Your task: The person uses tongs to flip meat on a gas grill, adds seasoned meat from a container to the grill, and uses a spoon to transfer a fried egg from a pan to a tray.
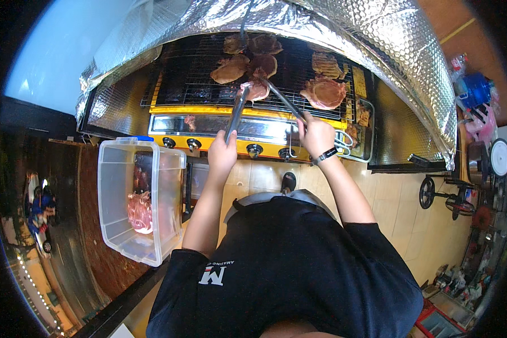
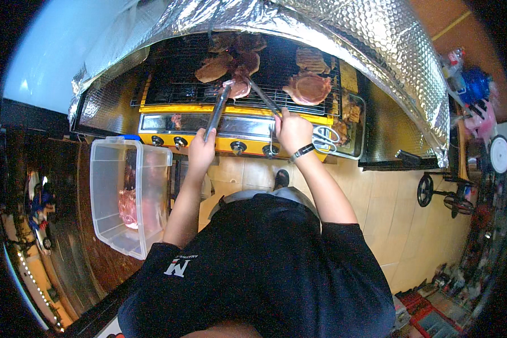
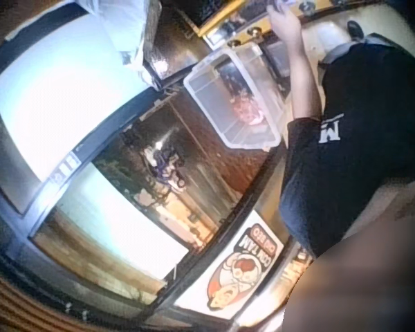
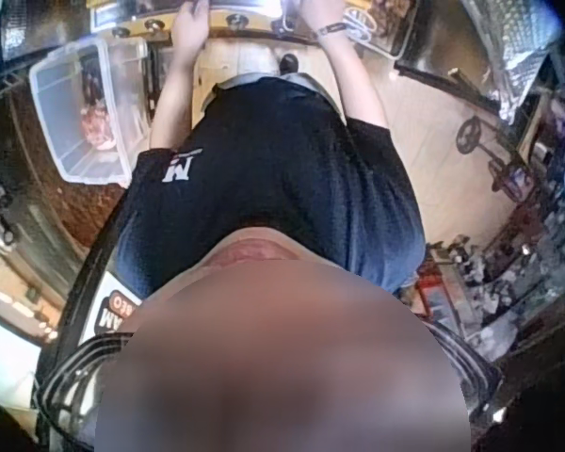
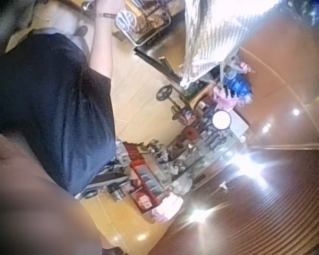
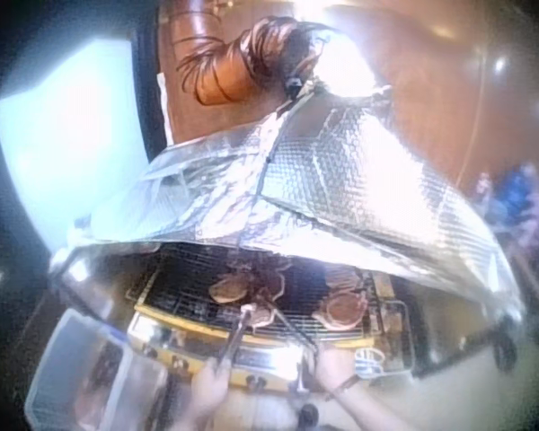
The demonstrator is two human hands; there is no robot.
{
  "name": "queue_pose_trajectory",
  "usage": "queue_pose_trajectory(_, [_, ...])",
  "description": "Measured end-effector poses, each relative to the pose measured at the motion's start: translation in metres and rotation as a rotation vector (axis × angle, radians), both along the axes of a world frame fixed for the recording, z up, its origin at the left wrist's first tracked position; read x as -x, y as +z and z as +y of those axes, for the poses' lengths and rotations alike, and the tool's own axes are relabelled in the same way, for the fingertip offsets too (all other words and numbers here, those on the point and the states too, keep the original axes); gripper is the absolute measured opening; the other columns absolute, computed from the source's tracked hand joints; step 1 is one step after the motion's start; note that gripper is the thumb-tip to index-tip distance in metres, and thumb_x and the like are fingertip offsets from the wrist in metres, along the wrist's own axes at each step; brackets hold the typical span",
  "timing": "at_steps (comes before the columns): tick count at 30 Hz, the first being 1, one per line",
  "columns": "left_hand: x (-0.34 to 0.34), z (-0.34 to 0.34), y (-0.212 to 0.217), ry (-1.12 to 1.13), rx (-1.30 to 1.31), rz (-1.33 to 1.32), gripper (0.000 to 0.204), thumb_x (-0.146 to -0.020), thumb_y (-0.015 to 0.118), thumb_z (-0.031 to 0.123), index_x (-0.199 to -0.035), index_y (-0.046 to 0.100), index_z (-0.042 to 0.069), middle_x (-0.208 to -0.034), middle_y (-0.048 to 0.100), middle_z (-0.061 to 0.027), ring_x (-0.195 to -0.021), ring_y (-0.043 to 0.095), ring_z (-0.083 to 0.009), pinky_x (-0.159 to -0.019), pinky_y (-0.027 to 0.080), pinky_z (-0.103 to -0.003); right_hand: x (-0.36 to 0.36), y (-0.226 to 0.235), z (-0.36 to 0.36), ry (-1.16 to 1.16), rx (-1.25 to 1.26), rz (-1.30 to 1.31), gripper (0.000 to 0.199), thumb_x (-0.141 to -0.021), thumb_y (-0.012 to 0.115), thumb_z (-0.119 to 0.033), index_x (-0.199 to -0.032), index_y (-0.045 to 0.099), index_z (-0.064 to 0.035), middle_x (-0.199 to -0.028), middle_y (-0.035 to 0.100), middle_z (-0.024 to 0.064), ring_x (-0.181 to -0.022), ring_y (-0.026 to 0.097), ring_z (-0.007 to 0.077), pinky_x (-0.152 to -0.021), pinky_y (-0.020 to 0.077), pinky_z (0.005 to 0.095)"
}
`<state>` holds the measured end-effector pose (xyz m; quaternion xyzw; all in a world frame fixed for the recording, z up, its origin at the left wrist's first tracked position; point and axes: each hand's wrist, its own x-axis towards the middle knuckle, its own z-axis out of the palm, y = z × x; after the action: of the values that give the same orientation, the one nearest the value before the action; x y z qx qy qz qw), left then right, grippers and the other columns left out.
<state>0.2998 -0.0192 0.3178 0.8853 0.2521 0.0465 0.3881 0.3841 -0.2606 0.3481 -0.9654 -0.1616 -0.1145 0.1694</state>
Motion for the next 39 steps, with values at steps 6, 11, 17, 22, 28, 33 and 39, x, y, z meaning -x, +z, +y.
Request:
queue_pose_trajectory(6, [-0.007,0.015,-0.002,-0.014,-0.021,-0.03,0.042,-0.089,0.053,0.037,-0.104,0.059,-0.002,-0.088,0.061,-0.0274,-0.087,0.059,-0.0425,-0.075,0.046,-0.044,0.027,-0.022,-0.057,-0.266,-0.744,0.705,0.034,-0.086,0.062,-0.034,-0.083,0.067,-0.0005,-0.053,0.058,0.0078,-0.043,0.055,0.0182,-0.042,0.0401,0.0318])
queue_pose_trajectory(11, [-0.015,0.027,0.018,-0.061,-0.037,-0.085,0.035,-0.089,0.053,0.033,-0.097,0.061,0.0,-0.079,0.063,-0.0244,-0.079,0.061,-0.0417,-0.069,0.046,-0.043,0.043,-0.015,-0.067,-0.303,-0.819,0.777,0.035,-0.087,0.062,-0.033,-0.085,0.067,0.0013,-0.055,0.058,0.0058,-0.045,0.055,0.0134,-0.043,0.0397,0.0295])
queue_pose_trajectory(17, [-0.031,0.043,0.018,-0.103,-0.072,0.039,0.041,-0.088,0.051,0.037,-0.1,0.06,-0.001,-0.088,0.062,-0.0271,-0.089,0.059,-0.0416,-0.078,0.045,-0.044,0.02,-0.016,-0.032,-0.23,-0.37,0.237,0.041,-0.08,0.06,-0.043,-0.091,0.068,-0.0045,-0.072,0.063,0.0211,-0.067,0.062,0.0364,-0.059,0.0484,0.0416])
queue_pose_trajectory(22, [-0.026,0.036,0.016,-0.118,-0.1,0.009,0.041,-0.088,0.052,0.037,-0.102,0.06,-0.001,-0.094,0.062,-0.0269,-0.093,0.059,-0.0413,-0.081,0.045,-0.043,0.007,-0.044,-0.039,-0.2,-0.553,0.458,0.038,-0.082,0.063,-0.039,-0.086,0.069,-0.0021,-0.063,0.063,0.0141,-0.054,0.06,0.0247,-0.053,0.0469,0.037])
queue_pose_trajectory(28, [-0.034,0.061,0.021,-0.106,-0.211,-0.049,0.042,-0.087,0.053,0.038,-0.1,0.061,-0.001,-0.093,0.063,-0.0266,-0.092,0.06,-0.0404,-0.082,0.046,-0.043,0.027,-0.017,-0.059,-0.258,-0.903,0.852,0.036,-0.087,0.063,-0.033,-0.077,0.068,0.0004,-0.053,0.055,0.0003,-0.04,0.048,0.0085,-0.037,0.0354,0.0239])
queue_pose_trajectory(33, [-0.031,0.048,0.04,-0.077,-0.34,-0.029,0.04,-0.087,0.051,0.037,-0.097,0.061,-0.001,-0.086,0.063,-0.0259,-0.088,0.06,-0.041,-0.08,0.046,-0.046,0.044,0.005,-0.053,-0.213,-0.416,0.259,0.032,-0.082,0.063,-0.037,-0.088,0.067,-0.005,-0.058,0.06,0.0107,-0.053,0.059,0.0241,-0.048,0.0446,0.0365])
queue_pose_trajectory(39, [-0.009,0.013,0.018,-0.2,-0.254,-0.079,0.035,-0.088,0.052,0.034,-0.095,0.058,0.0,-0.076,0.061,-0.0265,-0.077,0.06,-0.0441,-0.069,0.046,-0.05,0.047,-0.016,-0.034,-0.001,-0.02,-0.016,0.037,-0.079,0.066,-0.031,-0.105,0.064,-0.0045,-0.074,0.064,0.0155,-0.064,0.062,0.0309,-0.058,0.0488,0.0378])
